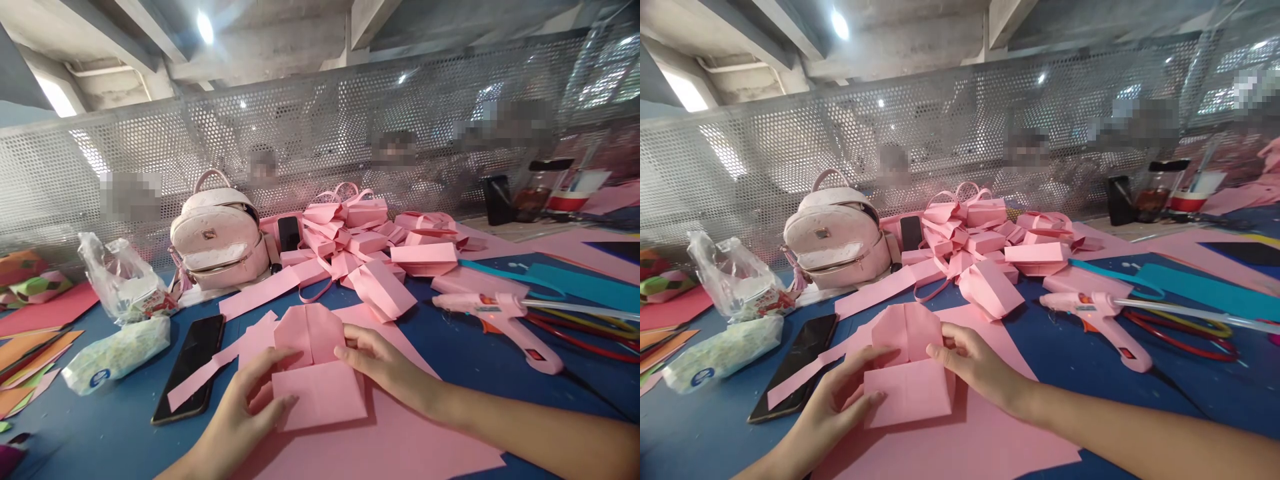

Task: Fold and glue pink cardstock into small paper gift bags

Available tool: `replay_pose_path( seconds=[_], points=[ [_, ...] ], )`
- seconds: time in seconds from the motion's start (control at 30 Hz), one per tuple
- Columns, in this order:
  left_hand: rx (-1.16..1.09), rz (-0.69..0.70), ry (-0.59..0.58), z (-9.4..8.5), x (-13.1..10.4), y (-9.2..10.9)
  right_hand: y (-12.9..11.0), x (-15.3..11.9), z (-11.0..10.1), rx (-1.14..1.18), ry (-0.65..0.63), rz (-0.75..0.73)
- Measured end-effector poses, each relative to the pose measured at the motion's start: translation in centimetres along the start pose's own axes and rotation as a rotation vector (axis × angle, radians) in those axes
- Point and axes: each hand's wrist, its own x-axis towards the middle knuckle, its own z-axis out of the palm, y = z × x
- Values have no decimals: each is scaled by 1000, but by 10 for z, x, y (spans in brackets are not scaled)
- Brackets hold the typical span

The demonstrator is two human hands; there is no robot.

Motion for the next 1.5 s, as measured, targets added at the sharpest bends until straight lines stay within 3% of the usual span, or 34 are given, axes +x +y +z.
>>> replay_pose_path(
  seconds=[0.13,0.27,0.47,0.6,0.77,0.9,1.07,1.3,1.5],
  points=[
    [-32,10,-3,-1,-1,1,1,0,0,-9,56,128],
    [18,93,-46,-4,0,-4,4,-4,2,-189,91,287],
    [195,291,15,-3,-5,-13,0,-6,2,-360,112,-14],
    [78,206,22,4,-6,-11,-8,-8,3,-342,98,-157],
    [80,32,-72,4,-2,-11,-14,-19,8,-327,-75,-151],
    [177,105,-120,1,-4,-12,-16,-25,11,-450,-242,-247],
    [243,190,-180,4,-7,0,-16,-27,16,-620,-377,-365],
    [118,194,-168,9,-6,10,-20,-27,18,-649,-348,-350],
    [118,190,-143,5,-5,-1,-21,-24,15,-648,-342,-407]
  ],
)
